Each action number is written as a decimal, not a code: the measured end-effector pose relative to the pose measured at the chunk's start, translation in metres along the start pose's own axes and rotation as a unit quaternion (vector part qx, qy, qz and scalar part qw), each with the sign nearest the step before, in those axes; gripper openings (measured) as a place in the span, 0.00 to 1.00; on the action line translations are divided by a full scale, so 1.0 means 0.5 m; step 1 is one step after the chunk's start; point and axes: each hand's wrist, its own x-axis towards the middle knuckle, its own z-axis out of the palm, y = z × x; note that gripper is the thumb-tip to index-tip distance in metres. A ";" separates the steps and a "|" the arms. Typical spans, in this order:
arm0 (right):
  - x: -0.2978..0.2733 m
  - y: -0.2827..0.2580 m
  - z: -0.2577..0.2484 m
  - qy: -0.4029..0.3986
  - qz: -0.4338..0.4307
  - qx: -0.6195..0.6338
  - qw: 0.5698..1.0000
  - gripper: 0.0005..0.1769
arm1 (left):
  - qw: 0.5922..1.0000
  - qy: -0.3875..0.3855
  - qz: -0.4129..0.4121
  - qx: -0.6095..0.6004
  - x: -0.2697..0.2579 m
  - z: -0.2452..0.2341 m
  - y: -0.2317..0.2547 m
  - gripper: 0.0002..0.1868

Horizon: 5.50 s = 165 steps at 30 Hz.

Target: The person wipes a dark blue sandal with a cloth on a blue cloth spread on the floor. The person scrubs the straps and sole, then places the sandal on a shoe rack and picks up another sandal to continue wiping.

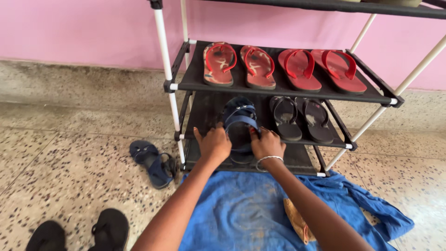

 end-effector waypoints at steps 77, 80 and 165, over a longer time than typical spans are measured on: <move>-0.302 -0.290 0.134 0.039 -0.355 -0.005 0.934 0.26 | 0.950 0.045 -0.018 0.308 -0.136 -0.141 -0.320 0.40; -0.297 -0.302 0.186 0.011 -0.368 0.039 0.929 0.25 | 0.946 0.063 -0.017 0.318 -0.134 -0.124 -0.379 0.37; -0.370 0.429 0.098 -0.061 -0.001 0.066 0.996 0.25 | 0.975 -0.155 0.135 -0.083 -0.461 0.335 -0.077 0.20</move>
